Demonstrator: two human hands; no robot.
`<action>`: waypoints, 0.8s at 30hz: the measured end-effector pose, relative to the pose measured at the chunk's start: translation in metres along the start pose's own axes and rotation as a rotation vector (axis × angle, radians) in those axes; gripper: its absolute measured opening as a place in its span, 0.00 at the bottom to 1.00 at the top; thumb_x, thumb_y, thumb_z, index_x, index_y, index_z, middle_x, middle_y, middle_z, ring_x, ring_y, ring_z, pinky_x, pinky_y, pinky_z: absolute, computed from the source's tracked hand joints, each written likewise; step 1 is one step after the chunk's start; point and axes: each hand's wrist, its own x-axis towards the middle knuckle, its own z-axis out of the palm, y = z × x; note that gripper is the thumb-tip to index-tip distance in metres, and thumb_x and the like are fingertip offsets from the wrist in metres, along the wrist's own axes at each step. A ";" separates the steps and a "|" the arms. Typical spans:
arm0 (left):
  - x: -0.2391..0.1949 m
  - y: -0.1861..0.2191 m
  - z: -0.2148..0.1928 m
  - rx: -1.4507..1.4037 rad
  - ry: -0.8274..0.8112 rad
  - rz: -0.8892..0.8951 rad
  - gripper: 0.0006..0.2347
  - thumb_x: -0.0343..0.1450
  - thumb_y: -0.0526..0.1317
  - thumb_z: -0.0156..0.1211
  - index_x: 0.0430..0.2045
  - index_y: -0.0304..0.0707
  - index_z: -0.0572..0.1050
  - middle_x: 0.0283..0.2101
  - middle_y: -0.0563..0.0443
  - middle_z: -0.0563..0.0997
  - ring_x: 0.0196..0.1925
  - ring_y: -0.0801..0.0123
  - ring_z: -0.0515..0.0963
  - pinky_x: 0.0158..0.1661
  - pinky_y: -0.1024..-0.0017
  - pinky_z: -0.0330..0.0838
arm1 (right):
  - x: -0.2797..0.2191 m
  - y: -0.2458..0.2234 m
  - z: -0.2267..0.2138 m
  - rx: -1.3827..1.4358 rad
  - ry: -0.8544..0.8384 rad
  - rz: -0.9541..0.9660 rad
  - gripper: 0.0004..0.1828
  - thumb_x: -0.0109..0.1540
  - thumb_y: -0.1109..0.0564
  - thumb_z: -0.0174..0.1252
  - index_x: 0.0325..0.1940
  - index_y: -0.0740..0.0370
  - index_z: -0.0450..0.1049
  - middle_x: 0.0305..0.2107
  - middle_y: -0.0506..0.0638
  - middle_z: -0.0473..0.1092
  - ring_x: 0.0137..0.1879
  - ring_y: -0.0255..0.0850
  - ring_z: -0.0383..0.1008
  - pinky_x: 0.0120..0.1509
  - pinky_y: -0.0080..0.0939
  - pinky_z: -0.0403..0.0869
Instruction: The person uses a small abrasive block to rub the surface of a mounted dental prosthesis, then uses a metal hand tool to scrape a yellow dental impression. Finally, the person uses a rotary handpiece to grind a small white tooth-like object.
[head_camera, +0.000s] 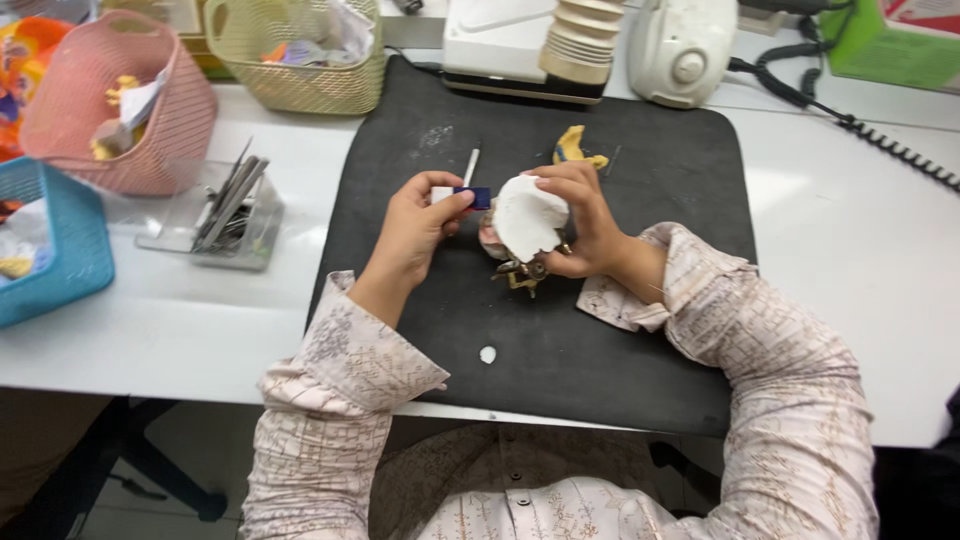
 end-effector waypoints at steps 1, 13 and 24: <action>0.000 0.000 0.002 0.010 -0.002 -0.014 0.10 0.68 0.33 0.68 0.40 0.36 0.76 0.33 0.55 0.81 0.32 0.81 0.78 0.30 0.84 0.70 | 0.001 0.000 -0.001 -0.005 -0.006 0.003 0.41 0.53 0.52 0.67 0.68 0.61 0.59 0.59 0.62 0.67 0.61 0.53 0.65 0.68 0.53 0.63; -0.003 0.003 0.002 0.208 -0.061 0.000 0.11 0.67 0.35 0.69 0.41 0.36 0.76 0.31 0.55 0.83 0.33 0.80 0.81 0.32 0.83 0.70 | 0.002 -0.001 0.002 -0.044 -0.011 0.016 0.41 0.52 0.49 0.67 0.66 0.58 0.60 0.58 0.61 0.67 0.61 0.52 0.64 0.68 0.52 0.62; -0.005 0.003 0.004 0.272 -0.046 0.034 0.10 0.68 0.33 0.67 0.40 0.33 0.77 0.29 0.53 0.83 0.29 0.81 0.78 0.30 0.84 0.69 | 0.009 -0.007 0.003 0.004 -0.102 0.118 0.35 0.52 0.55 0.67 0.64 0.57 0.68 0.59 0.57 0.68 0.62 0.51 0.65 0.69 0.51 0.65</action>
